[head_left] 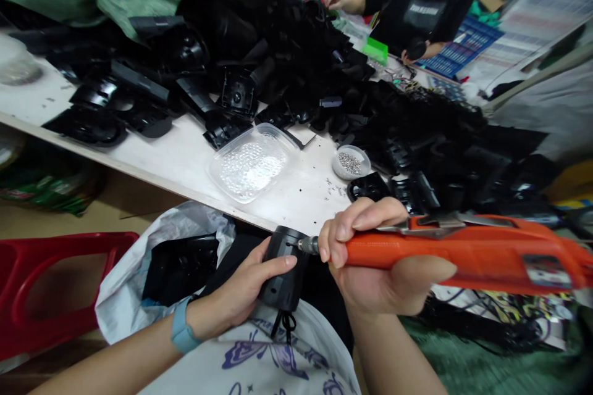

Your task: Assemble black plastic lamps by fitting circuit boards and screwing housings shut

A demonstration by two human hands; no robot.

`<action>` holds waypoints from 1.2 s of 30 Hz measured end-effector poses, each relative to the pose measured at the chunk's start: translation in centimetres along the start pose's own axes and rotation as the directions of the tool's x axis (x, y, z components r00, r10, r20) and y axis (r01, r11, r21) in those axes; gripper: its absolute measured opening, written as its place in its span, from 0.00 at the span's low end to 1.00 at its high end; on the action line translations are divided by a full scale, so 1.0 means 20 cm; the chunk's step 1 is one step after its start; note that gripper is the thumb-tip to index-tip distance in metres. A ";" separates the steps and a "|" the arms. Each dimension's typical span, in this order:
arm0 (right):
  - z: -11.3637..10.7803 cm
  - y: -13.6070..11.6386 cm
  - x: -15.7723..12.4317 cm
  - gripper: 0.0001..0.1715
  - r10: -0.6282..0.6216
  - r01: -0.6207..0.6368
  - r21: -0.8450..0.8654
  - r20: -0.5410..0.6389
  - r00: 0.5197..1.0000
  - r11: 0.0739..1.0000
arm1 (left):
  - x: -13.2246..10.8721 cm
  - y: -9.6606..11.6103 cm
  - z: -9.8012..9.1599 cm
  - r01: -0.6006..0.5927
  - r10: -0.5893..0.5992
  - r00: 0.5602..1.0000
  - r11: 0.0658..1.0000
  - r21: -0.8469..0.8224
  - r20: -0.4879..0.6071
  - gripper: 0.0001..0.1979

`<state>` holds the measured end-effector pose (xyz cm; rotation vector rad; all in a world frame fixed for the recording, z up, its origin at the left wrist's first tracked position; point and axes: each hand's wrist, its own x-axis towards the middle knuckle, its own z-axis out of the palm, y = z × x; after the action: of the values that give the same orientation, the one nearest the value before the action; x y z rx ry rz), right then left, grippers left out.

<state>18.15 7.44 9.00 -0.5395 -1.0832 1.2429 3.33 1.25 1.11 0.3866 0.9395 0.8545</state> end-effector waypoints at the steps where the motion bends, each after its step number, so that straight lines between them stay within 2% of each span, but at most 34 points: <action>1: 0.00 0.01 -0.01 0.28 0.004 -0.004 0.011 0.009 1.000 1.000 | 0.00 0.00 0.00 -0.016 0.016 1.000 1.000 0.021 0.004 0.20; 5: -0.02 0.00 -0.04 0.26 0.006 -0.007 0.042 0.042 0.999 0.999 | 0.00 0.02 0.01 -0.051 0.052 0.999 0.993 0.102 -0.006 0.21; 7: -0.04 -0.03 -0.06 0.25 0.003 -0.005 0.037 0.055 0.998 0.999 | 0.01 0.03 0.02 -0.015 0.014 1.000 0.996 0.083 0.011 0.20; 10: -0.10 -0.08 -0.06 0.21 0.050 -0.049 -0.008 0.167 0.985 0.999 | 0.01 0.04 0.06 0.081 -0.081 0.992 0.997 0.006 0.097 0.15; 12: -0.14 -0.10 -0.06 0.19 0.100 -0.093 -0.043 0.229 0.968 0.995 | 0.02 0.05 0.08 0.116 -0.113 0.981 0.993 -0.009 0.158 0.16; 14: -0.16 -0.12 -0.06 0.21 0.117 -0.107 -0.054 0.261 0.958 0.993 | 0.03 0.05 0.08 0.132 -0.131 0.974 0.991 0.009 0.187 0.17; 16: -0.17 -0.11 -0.06 0.27 0.092 -0.084 -0.038 0.285 0.954 0.996 | 0.04 0.05 0.08 0.149 -0.151 0.971 0.988 0.028 0.182 0.18; 17: -0.16 -0.10 -0.07 0.29 0.076 -0.071 -0.029 0.277 0.958 0.997 | 0.04 0.05 0.08 0.150 -0.154 0.972 0.988 0.036 0.175 0.17; 20: -0.13 -0.06 -0.08 0.27 0.028 -0.026 -0.012 0.125 0.992 1.000 | 0.04 0.06 0.08 0.112 -0.122 0.978 0.992 0.066 0.169 0.17; 22: -0.10 -0.04 -0.08 0.27 0.008 -0.008 -0.002 0.058 0.998 1.000 | 0.05 0.06 0.09 0.103 -0.111 0.983 0.993 0.059 0.147 0.16; 25: -0.07 -0.01 -0.06 0.27 0.023 -0.024 0.017 0.079 0.997 1.000 | 0.04 0.07 0.08 0.131 -0.131 0.989 0.991 0.011 0.066 0.13; 27: -0.06 0.01 -0.01 0.29 0.018 -0.020 0.028 0.072 0.997 0.999 | 0.03 0.07 0.03 0.129 -0.129 0.991 0.992 -0.003 0.018 0.12; 29: -0.04 0.07 0.07 0.29 -0.048 0.047 0.028 0.028 0.998 0.998 | 0.02 0.08 -0.04 0.122 -0.123 0.992 0.992 -0.017 -0.017 0.13; 32: -0.01 0.24 0.19 0.27 -0.176 0.176 0.000 -0.054 0.983 0.984 | -0.01 0.08 -0.17 0.119 -0.123 0.991 0.991 -0.059 -0.058 0.13; 36: 0.02 0.53 0.28 0.24 -0.151 0.151 -0.008 -0.139 0.979 0.988 | -0.05 0.08 -0.26 0.120 -0.129 0.988 0.987 -0.109 -0.080 0.18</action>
<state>12.48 15.59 2.45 -0.5244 -0.9866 1.0584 -2.10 1.12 -0.27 0.2001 0.9851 0.8069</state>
